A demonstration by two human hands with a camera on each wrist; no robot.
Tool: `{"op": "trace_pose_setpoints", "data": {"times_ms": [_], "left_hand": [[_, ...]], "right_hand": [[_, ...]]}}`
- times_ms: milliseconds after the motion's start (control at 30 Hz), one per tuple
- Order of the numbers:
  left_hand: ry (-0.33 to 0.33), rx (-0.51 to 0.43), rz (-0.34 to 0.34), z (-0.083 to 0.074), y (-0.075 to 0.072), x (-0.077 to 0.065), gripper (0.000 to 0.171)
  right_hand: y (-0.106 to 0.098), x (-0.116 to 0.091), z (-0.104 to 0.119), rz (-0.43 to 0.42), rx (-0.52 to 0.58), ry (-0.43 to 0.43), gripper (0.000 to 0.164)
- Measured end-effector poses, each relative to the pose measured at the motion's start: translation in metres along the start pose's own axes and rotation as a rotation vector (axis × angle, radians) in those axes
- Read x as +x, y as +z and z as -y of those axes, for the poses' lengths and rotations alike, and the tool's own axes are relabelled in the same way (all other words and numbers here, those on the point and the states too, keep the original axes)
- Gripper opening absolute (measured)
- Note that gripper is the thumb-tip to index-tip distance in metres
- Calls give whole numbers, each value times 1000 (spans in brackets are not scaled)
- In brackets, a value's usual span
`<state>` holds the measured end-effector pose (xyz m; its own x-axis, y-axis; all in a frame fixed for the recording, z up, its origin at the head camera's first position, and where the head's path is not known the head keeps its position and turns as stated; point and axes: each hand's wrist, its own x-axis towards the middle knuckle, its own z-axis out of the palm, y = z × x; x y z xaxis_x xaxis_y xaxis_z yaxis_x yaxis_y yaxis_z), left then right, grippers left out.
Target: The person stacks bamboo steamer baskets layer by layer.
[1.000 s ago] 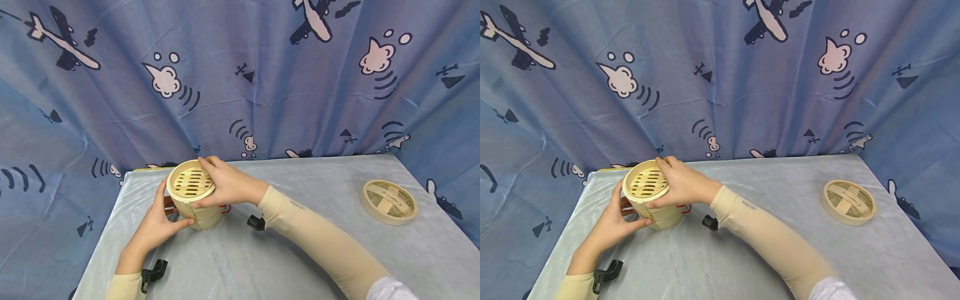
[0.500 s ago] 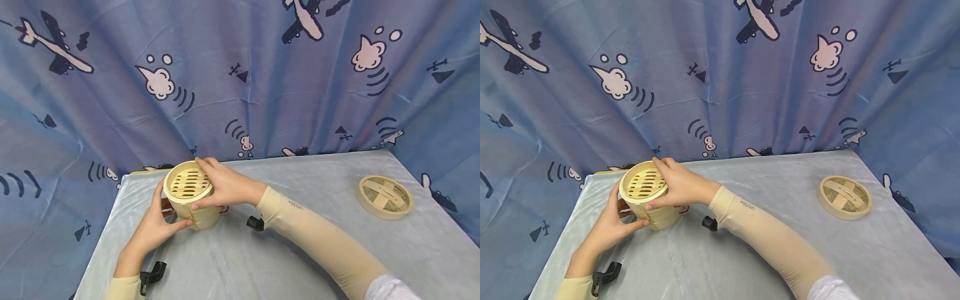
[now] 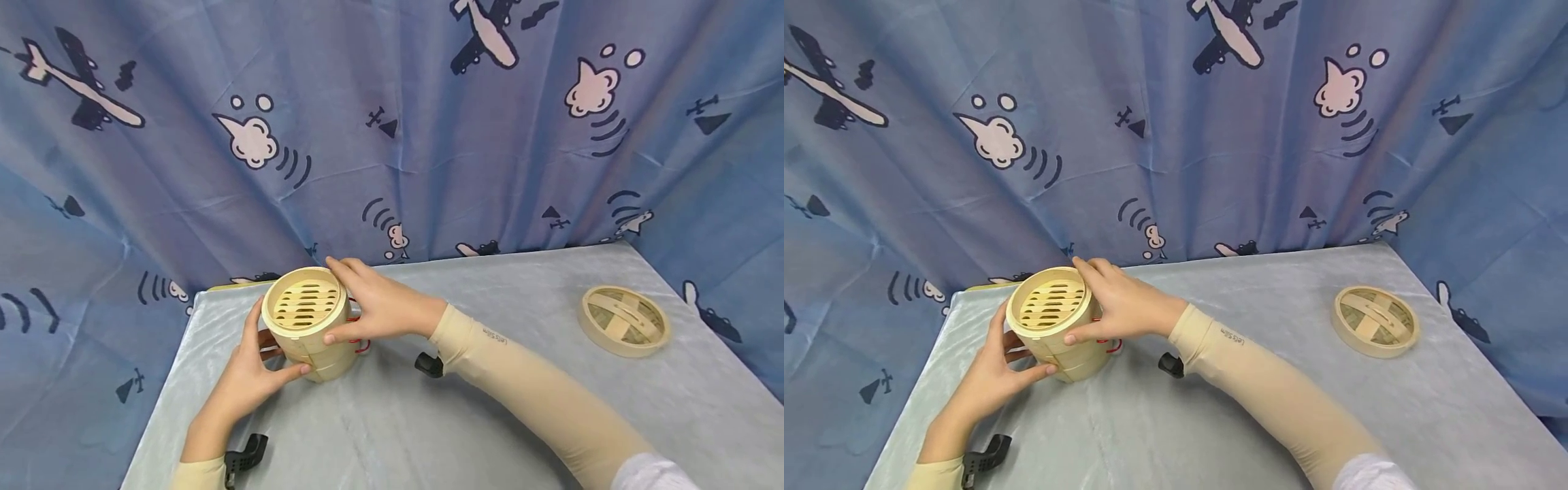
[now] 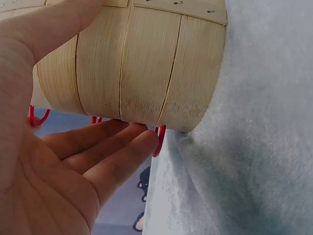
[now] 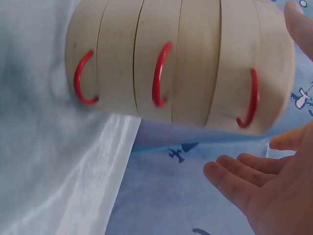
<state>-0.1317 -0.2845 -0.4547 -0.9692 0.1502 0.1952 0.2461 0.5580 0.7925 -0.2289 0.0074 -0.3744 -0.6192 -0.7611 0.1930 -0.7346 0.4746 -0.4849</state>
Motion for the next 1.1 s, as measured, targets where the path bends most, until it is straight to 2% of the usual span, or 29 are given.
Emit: {"op": "trace_pose_setpoints", "data": {"times_ms": [200,433,667,933,1100], "left_hand": [[10,-7,-5,0,1,-1,141],[16,-18,-9,1,2,-3,139],[3,-7,7,-2,-1,1,140],[2,-6,8,-1,-1,2,139],[3,-2,5,0,-1,1,138]], "right_hand": [[-15,-15,-6,-5,-37,9,125],[-23,-32,-19,-21,-43,12,119],[-33,-52,-34,-59,-40,66,112],[-34,-74,-49,-78,-65,90,112],[-36,-85,-54,-70,-76,133,111]]}}
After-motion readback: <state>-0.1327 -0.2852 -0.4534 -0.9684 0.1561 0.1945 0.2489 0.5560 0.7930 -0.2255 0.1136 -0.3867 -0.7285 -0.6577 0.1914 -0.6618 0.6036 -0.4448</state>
